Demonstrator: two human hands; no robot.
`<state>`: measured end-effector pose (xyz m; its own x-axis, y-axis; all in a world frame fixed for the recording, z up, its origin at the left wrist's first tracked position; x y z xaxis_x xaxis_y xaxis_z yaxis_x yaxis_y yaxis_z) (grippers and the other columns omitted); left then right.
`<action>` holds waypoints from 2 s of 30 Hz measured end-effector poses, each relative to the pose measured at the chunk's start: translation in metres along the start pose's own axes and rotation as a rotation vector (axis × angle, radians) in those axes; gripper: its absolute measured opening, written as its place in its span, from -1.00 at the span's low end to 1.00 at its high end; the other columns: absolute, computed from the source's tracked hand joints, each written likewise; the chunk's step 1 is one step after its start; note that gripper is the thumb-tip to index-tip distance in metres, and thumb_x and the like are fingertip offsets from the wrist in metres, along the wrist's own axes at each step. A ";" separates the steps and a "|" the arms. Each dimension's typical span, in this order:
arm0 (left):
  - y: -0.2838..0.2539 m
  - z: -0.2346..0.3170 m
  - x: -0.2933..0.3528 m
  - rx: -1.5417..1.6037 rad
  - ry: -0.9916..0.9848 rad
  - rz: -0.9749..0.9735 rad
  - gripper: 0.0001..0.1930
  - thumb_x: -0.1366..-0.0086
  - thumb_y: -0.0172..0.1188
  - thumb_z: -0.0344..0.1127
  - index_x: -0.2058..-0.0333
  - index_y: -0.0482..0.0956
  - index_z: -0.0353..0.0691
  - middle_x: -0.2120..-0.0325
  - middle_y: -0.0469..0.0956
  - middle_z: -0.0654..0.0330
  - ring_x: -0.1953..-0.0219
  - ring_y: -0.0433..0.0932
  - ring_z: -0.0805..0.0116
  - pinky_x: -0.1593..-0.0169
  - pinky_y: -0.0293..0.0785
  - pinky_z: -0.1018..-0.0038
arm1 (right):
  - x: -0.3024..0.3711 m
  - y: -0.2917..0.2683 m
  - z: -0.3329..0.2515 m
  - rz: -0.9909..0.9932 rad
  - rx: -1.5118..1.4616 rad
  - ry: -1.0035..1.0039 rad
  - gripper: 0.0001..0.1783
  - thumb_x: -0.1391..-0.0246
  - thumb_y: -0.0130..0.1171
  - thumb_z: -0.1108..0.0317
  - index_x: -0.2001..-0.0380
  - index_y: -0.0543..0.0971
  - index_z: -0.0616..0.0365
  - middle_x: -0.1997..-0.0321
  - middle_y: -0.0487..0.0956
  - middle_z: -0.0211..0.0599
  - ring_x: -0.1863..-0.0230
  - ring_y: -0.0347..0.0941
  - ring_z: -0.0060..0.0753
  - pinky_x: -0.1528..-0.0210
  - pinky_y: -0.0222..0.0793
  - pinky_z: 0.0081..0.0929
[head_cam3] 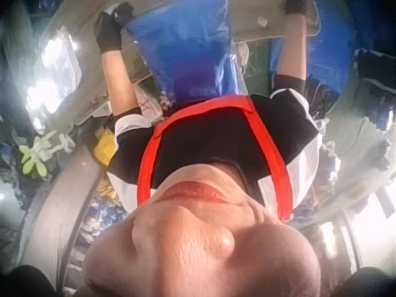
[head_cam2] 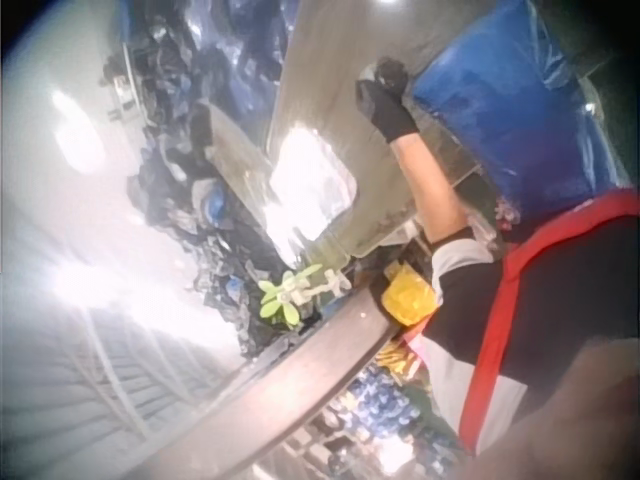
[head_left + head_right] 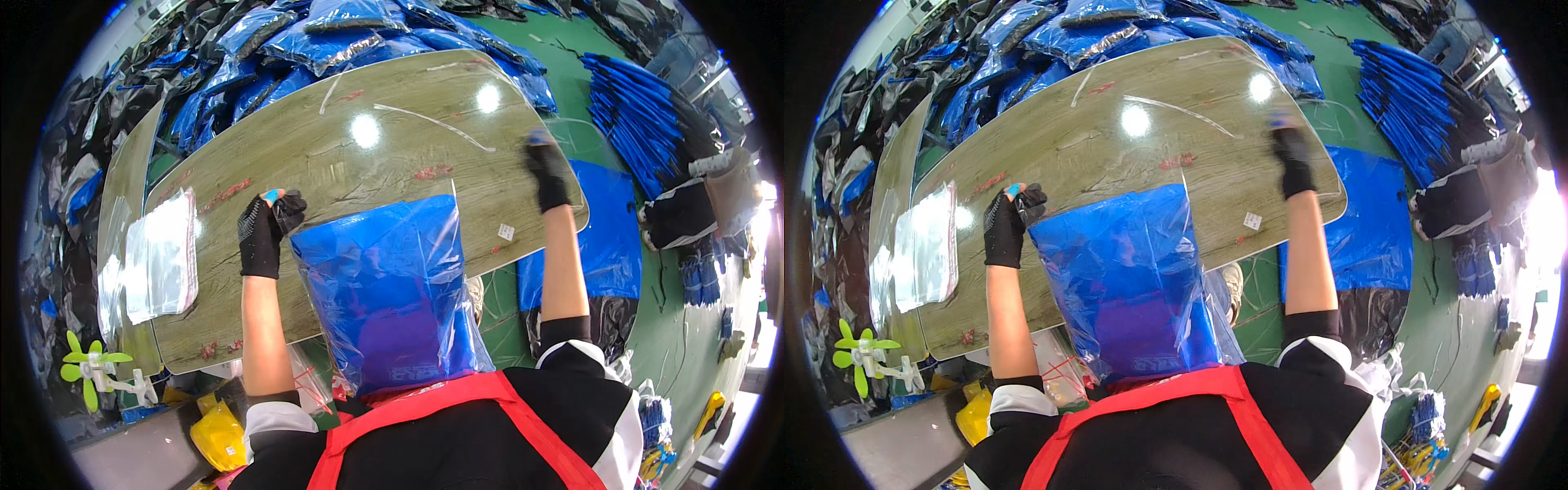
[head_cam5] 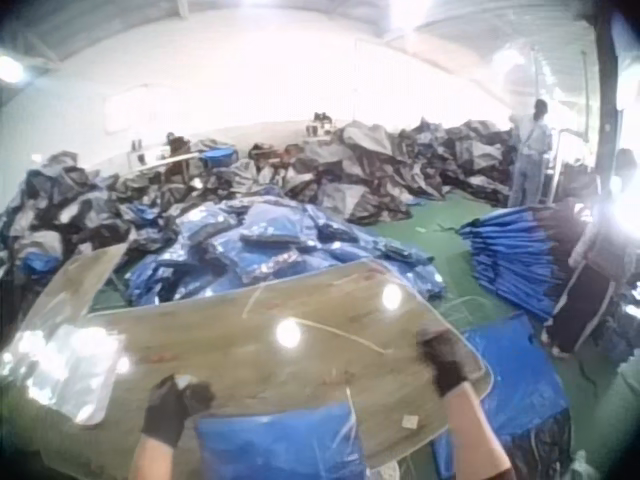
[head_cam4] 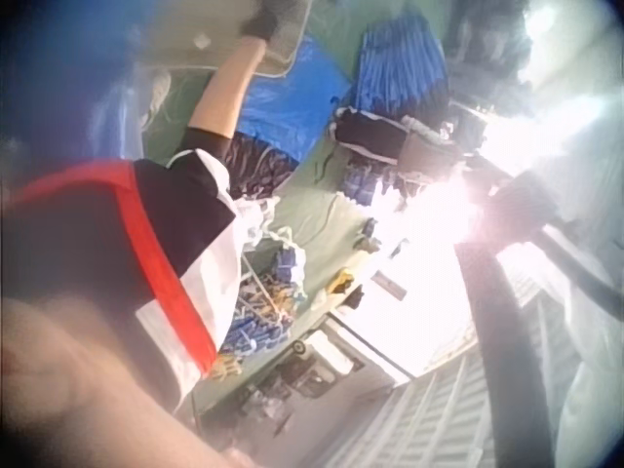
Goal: The person places a blue item into a clear plastic bag, seals the bag, and sets it aside. They repeat this process with multiple blue items, handling each one individually and placing the sealed bags on the table.
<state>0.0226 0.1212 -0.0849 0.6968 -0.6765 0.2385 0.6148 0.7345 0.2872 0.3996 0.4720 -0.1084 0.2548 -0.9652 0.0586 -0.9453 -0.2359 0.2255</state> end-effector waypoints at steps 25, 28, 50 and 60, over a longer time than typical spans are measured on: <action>-0.028 -0.039 0.059 -1.385 0.454 0.169 -0.54 -0.34 0.02 -0.08 -0.11 0.40 -0.22 0.03 0.51 -0.05 0.00 0.47 -0.04 -0.12 0.34 0.25 | 0.126 0.073 -0.008 -0.654 0.330 -0.248 -0.57 -0.15 0.14 0.14 0.06 0.50 0.26 0.04 0.53 -0.21 -0.04 0.43 -0.36 -0.12 0.29 -0.40; -0.044 -0.055 0.062 -0.912 0.273 0.073 -0.53 -0.36 0.01 -0.04 -0.13 0.38 -0.20 0.05 0.52 0.04 0.06 0.50 0.06 -0.07 0.38 0.33 | 0.125 0.084 -0.025 -0.598 0.068 -0.306 -0.60 -0.20 0.04 0.13 0.11 0.51 0.29 0.10 0.56 -0.15 0.09 0.51 -0.30 -0.04 0.38 -0.38; -0.023 -0.156 0.241 -0.347 0.076 -0.531 -0.26 -0.02 0.43 -0.32 -0.17 0.28 -0.27 -0.04 0.40 0.11 -0.05 0.39 0.28 -0.04 0.38 0.34 | 0.092 0.171 -0.012 -1.396 1.148 -0.045 -0.18 -0.04 0.14 -0.17 -0.13 0.38 0.34 -0.13 0.46 0.08 -0.15 0.39 -0.08 -0.17 0.26 -0.34; -0.049 -0.159 0.236 -0.453 0.013 -0.252 -0.89 -0.20 0.23 -0.40 0.40 0.60 -0.34 0.54 0.60 0.18 0.49 0.56 0.44 0.32 0.49 0.49 | 0.059 0.115 -0.022 -1.093 1.003 0.031 -0.25 -0.07 0.10 -0.25 -0.02 0.52 0.25 0.03 0.57 -0.14 0.06 0.47 -0.31 -0.03 0.34 -0.40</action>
<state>0.2155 -0.0665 -0.1898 0.5096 -0.8366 0.2011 0.8602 0.5007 -0.0968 0.3104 0.3905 -0.0578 0.9069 -0.2625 0.3295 -0.0262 -0.8159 -0.5776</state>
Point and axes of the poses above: each hand's wrist, its own x-axis away from the middle knuckle, its own y-axis out of the palm, z = x × y, the point moved 3 cm from there along -x, towards the middle knuckle
